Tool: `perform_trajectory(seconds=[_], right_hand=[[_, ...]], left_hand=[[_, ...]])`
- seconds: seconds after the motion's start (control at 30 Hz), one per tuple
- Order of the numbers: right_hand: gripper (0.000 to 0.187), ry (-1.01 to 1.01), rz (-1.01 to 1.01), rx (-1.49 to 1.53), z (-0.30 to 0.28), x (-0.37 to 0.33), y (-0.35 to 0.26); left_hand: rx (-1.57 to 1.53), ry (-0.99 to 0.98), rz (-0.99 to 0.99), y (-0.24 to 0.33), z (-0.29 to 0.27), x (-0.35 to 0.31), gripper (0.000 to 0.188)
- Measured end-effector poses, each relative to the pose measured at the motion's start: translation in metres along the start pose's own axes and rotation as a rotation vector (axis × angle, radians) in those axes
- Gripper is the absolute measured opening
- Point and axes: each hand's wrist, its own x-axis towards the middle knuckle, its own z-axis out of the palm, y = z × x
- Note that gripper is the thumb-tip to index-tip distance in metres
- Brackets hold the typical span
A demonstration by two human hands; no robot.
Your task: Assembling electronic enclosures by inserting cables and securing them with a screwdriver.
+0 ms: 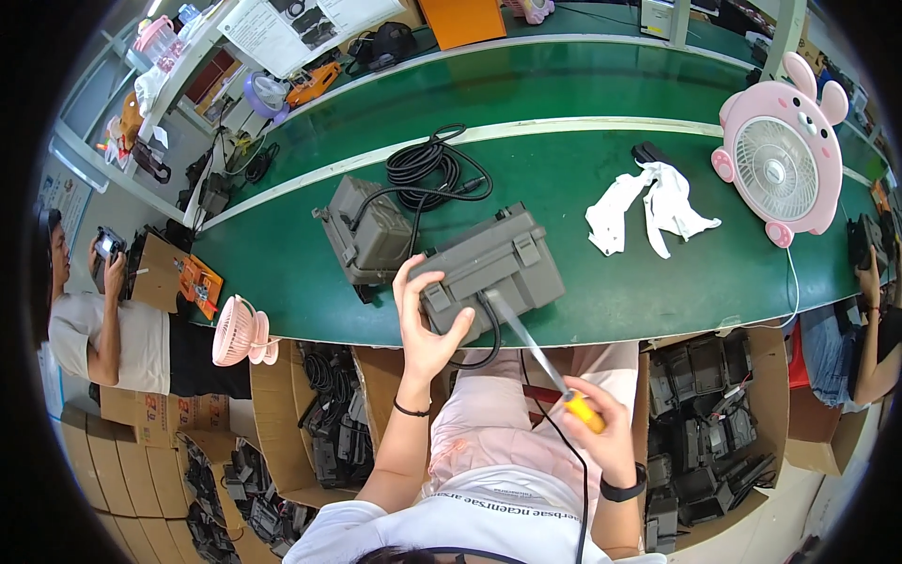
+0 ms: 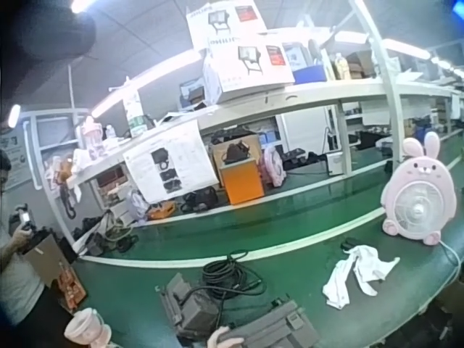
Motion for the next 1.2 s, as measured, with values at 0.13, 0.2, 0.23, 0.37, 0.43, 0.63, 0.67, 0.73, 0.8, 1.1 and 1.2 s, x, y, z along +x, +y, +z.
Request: perform_trajectory(seconds=[0.13,0.2,0.23,0.37,0.43,0.63,0.67,0.73,0.8,1.1,1.2], right_hand=[[0.03,0.245,-0.334,0.171,-0.019,0.006,0.01],[0.028,0.393,-0.359,0.135,-0.008,0.022,0.0],[0.027,0.351,-0.379,0.113,-0.012,0.029,0.001],[0.03,0.262,-0.377,0.105,-0.003,0.054,-0.006],[0.034,0.222,-0.352,0.119,0.003,0.065,-0.008],[0.082,0.166,-0.441,-0.005,0.023,0.083,-0.024],[0.082,0.159,-0.441,-0.003,0.025,0.083,-0.023],[0.084,0.134,-0.466,-0.051,0.031,0.086,-0.022],[0.092,0.155,-0.415,-0.115,0.03,0.084,-0.014],[0.078,0.358,-0.414,-0.099,0.028,0.073,0.03],[0.079,0.345,-0.465,-0.206,0.037,0.076,0.034]], left_hand=[[0.006,-0.022,0.16,0.009,-0.001,-0.023,0.04],[0.059,0.005,0.258,-0.004,-0.002,-0.047,0.029],[0.147,-0.004,0.307,-0.012,-0.005,-0.056,0.029],[0.226,-0.01,0.273,-0.008,-0.017,-0.066,0.033],[0.258,-0.028,0.268,0.001,-0.025,-0.063,0.039],[0.102,-0.015,0.234,0.011,-0.039,-0.03,0.079],[0.107,-0.031,0.22,0.017,-0.044,-0.019,0.077],[0.124,-0.062,0.161,0.031,-0.055,0.003,0.071],[0.183,-0.021,0.07,0.042,-0.054,0.012,0.051],[0.531,0.182,0.039,0.051,-0.015,0.007,0.034],[0.563,0.231,0.054,0.05,-0.012,0.005,0.03]])
